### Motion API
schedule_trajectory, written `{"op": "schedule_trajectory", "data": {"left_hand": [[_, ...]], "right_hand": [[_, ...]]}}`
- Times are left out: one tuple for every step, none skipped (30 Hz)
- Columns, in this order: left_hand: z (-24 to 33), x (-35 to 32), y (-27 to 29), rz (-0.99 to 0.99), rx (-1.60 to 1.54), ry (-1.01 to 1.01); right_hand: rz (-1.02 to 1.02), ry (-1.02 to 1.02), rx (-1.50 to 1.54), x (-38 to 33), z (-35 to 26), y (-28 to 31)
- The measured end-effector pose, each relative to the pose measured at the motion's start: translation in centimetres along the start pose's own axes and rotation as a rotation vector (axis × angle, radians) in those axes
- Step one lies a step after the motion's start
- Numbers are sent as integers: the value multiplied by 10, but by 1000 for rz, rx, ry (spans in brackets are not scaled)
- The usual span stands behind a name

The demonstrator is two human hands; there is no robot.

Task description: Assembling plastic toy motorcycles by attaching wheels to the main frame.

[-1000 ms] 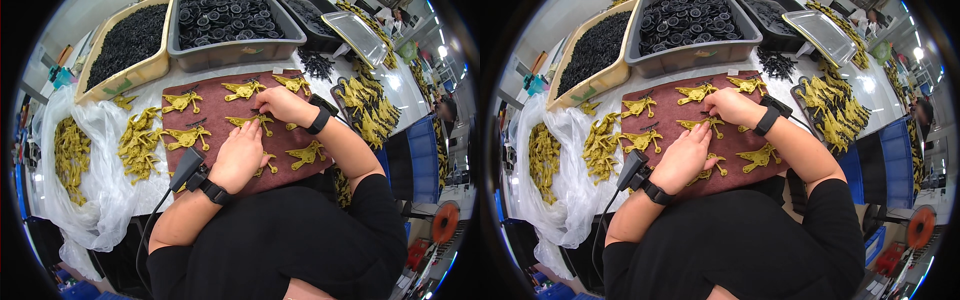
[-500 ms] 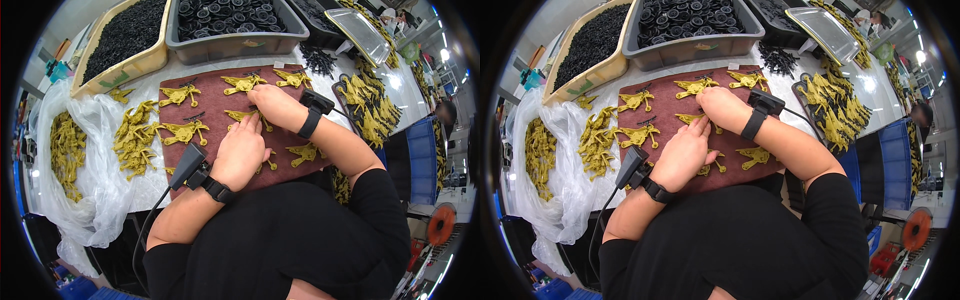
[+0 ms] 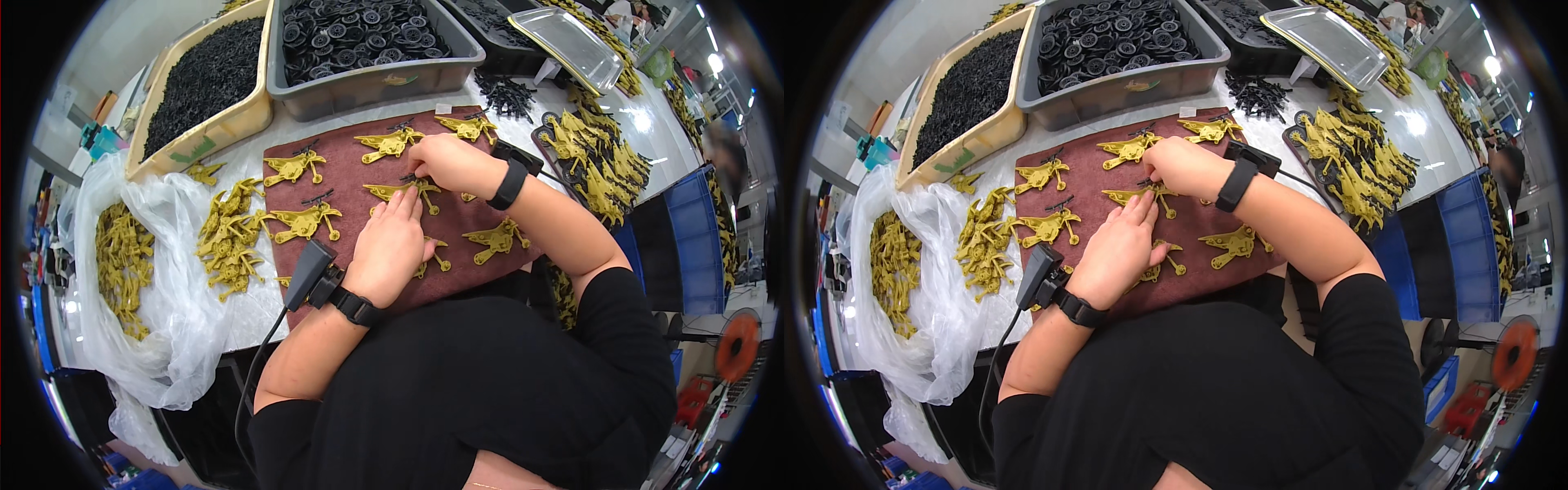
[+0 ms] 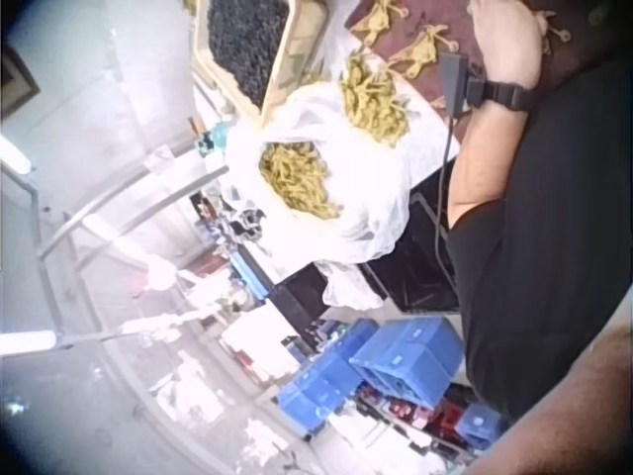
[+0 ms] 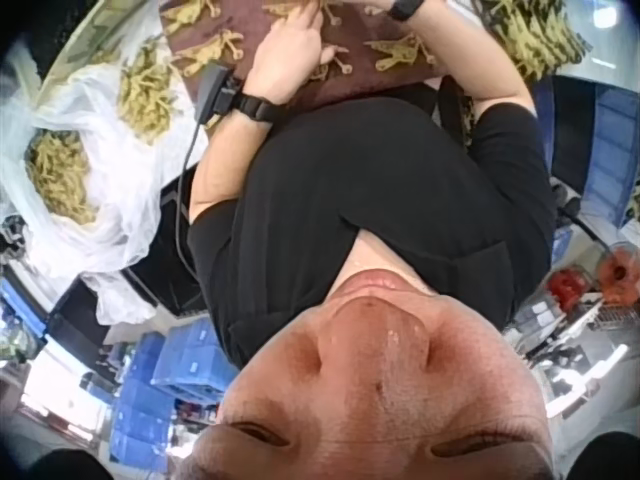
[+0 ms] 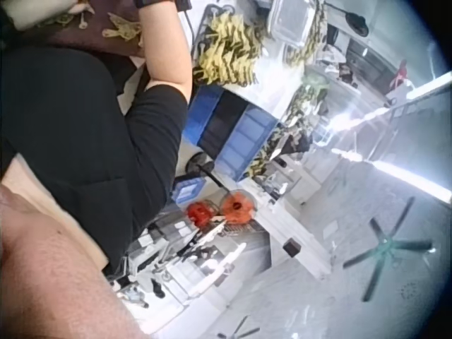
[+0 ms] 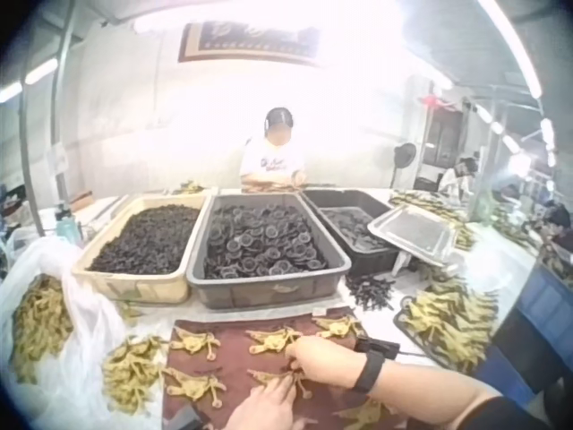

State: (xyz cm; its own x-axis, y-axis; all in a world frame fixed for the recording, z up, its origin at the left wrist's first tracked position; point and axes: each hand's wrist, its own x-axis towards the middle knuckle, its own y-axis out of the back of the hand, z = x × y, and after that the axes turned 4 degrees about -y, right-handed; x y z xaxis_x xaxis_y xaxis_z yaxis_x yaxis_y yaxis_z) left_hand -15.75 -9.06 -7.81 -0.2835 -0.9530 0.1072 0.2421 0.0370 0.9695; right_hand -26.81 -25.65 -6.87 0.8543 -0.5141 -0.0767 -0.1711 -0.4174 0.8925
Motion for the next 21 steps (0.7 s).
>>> {"op": "schedule_trajectory", "data": {"left_hand": [[-3,1,-4,15,-4,-17],[-5,1,-6,30,-9,-34],[-7,0,-6,33,-6,-43],[-7,0,-4,10,-5,-31],[-7,-1,-2,-11,-4,-19],[-7,-3,-1,-6,-2,-27],[-5,-1,0,-5,11,-28],[-4,-2,-1,-6,22,-19],[-3,-2,0,3,28,-25],[-1,0,3,6,28,-35],[0,1,6,-2,40,-31],[1,1,7,-11,51,-24],[0,0,6,-10,52,-21],[0,0,5,-14,57,-18],[-1,0,5,-18,62,-15],[-1,-1,5,-20,63,-13],[-1,-2,5,-16,62,-10],[0,-2,6,-13,60,-8],[0,-3,8,-16,60,-4],[1,-4,9,-22,64,-3],[3,-4,11,-27,67,-2]], "right_hand": [[103,35,-50,-6,-1,5],[112,30,-53,-8,6,10],[208,4,-38,-8,16,15],[303,-22,-23,-9,28,23],[310,-135,6,-15,31,41],[322,-274,37,-16,49,55],[448,-285,-155,-18,81,66],[532,-294,-223,-26,101,77],[584,-366,-248,-33,121,85],[584,-421,-323,-40,144,90],[526,-545,-368,-44,165,93],[462,-666,-411,-45,177,93],[461,-663,-411,-43,175,91],[438,-736,-458,-41,174,88],[415,-810,-505,-38,173,85],[414,-808,-503,-35,170,82],[390,-794,-514,-31,167,79],[366,-780,-525,-29,165,76],[310,-790,-502,-25,166,74],[307,-788,-499,-24,167,73],[375,-835,-452,-24,168,72]]}}
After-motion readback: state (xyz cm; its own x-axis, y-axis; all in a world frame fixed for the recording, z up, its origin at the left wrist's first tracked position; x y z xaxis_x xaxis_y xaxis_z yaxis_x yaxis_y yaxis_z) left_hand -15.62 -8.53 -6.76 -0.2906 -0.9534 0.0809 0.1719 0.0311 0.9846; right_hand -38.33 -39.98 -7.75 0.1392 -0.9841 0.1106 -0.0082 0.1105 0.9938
